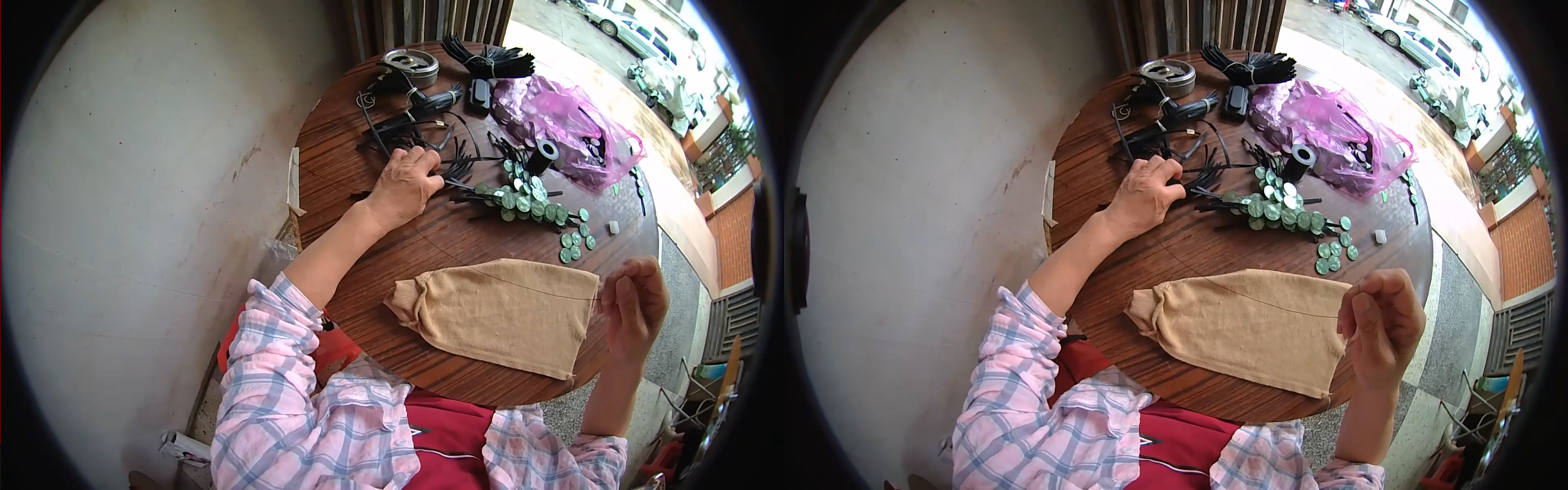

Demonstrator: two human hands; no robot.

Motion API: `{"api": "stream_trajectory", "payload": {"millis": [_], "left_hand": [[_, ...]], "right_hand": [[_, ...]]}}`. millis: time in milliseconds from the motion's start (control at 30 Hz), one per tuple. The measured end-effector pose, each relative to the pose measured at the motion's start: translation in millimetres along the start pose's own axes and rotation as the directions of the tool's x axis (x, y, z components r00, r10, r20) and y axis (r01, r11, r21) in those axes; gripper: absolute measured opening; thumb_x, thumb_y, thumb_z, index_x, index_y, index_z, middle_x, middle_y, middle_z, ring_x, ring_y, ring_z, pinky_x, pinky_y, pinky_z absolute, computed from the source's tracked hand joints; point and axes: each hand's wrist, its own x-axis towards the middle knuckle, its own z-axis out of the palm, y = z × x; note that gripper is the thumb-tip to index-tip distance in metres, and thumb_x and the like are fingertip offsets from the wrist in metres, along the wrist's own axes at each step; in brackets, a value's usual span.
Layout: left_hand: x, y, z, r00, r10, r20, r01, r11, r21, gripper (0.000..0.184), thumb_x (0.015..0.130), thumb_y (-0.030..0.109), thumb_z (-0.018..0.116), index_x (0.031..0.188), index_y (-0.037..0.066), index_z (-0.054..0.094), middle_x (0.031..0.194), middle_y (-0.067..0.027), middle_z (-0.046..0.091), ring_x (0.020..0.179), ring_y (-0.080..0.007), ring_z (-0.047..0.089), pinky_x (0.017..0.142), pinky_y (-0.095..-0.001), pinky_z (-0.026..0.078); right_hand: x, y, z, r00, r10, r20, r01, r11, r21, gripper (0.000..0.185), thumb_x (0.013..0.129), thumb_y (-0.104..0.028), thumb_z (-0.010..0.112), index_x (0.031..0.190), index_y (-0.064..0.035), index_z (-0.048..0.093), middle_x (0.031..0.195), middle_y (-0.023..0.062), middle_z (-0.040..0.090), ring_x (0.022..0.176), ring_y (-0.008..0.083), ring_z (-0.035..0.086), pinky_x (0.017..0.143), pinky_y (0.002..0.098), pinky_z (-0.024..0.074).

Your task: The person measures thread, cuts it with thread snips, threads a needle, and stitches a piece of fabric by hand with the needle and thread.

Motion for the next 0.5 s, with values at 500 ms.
{"api": "stream_trajectory", "payload": {"millis": [500], "left_hand": [[-9.6, -57.0, -44.7, 0.929, -0.183, -0.322, 0.292, 0.897, 0.331, 0.007, 0.069, 0.005, 0.059, 0.075, 0.009, 0.059, 0.087, -0.002, 0.053, 0.08, -0.0185, 0.054, 0.069, -0.0319, 0.04]], "right_hand": [[-0.2, 8.4, -7.2, 0.999, 0.048, 0.011, -0.049, 0.998, 0.035, 0.014, 0.083, -0.009, 0.057, 0.087, 0.0008, 0.047, 0.065, 0.0031, 0.049, 0.047, 0.0065, 0.042, 0.041, 0.0174, 0.0331]]}}
